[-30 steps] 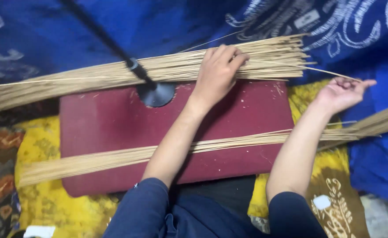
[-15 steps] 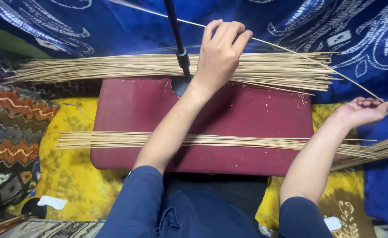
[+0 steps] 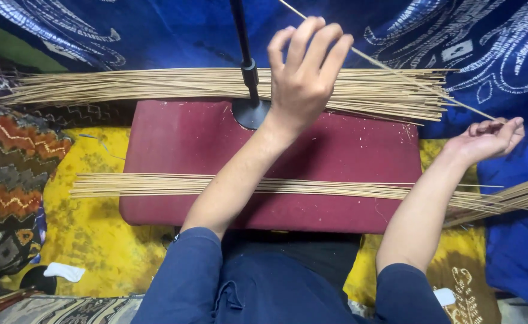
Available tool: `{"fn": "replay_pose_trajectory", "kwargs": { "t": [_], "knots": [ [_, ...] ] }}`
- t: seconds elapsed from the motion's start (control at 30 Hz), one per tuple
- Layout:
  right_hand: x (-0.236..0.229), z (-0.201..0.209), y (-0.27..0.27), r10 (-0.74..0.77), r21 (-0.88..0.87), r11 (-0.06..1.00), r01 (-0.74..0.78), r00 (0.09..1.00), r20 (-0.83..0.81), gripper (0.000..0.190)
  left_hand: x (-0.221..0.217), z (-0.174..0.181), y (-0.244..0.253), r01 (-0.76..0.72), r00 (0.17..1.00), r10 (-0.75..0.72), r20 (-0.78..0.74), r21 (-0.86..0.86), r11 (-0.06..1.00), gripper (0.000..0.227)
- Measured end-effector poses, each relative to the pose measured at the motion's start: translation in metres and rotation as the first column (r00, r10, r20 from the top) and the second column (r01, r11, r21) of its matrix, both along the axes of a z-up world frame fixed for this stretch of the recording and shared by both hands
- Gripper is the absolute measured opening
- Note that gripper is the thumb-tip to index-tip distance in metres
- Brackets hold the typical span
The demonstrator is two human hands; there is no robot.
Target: Sorting and aligning rattan sticks for furniture manufacturing.
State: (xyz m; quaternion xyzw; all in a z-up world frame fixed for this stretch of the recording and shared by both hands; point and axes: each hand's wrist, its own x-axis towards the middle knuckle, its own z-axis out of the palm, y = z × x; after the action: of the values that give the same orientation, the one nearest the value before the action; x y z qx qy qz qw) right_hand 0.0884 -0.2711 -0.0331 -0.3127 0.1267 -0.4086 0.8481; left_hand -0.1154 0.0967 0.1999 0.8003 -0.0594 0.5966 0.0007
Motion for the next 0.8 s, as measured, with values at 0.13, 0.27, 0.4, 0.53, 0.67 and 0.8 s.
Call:
{"fn": "replay_pose_trajectory", "kwargs": {
  "t": [0.13, 0.27, 0.4, 0.53, 0.67, 0.8],
  "knots": [
    [-0.003, 0.004, 0.001, -0.055, -0.072, 0.997, 0.041, 0.978, -0.203, 0.014, -0.001, -0.004, 0.002, 0.155, 0.988, -0.156, 0.011, 0.021, 0.988, 0.013],
    [-0.004, 0.003, -0.005, -0.125, -0.179, 0.98, 0.083, 0.963, -0.239, 0.023, -0.005, -0.002, 0.004, 0.156, 0.988, -0.156, 0.004, -0.044, 0.987, 0.016],
    [0.013, -0.021, -0.032, -0.265, -0.483, 0.839, 0.25, 0.963, 0.038, 0.041, -0.016, -0.001, 0.004, 0.035, 0.999, -0.037, -0.011, -0.114, 0.993, 0.026],
    [-0.037, 0.032, -0.007, -0.464, -0.791, 0.491, 0.366, 0.878, 0.118, 0.048, -0.028, 0.0, 0.01, 0.048, 0.998, -0.053, -0.027, -0.152, 0.987, 0.022],
    [-0.078, 0.065, 0.005, -0.384, -0.965, 0.12, 0.234, 0.907, 0.172, 0.035, -0.037, 0.008, 0.02, 0.036, 0.997, -0.047, -0.059, -0.175, 0.984, 0.032],
    [-0.13, 0.106, 0.025, -0.042, -0.978, -0.163, 0.133, 0.989, 0.142, 0.048, -0.043, 0.009, 0.025, 0.083, 0.993, -0.097, -0.065, -0.189, 0.978, 0.034]
  ]
}}
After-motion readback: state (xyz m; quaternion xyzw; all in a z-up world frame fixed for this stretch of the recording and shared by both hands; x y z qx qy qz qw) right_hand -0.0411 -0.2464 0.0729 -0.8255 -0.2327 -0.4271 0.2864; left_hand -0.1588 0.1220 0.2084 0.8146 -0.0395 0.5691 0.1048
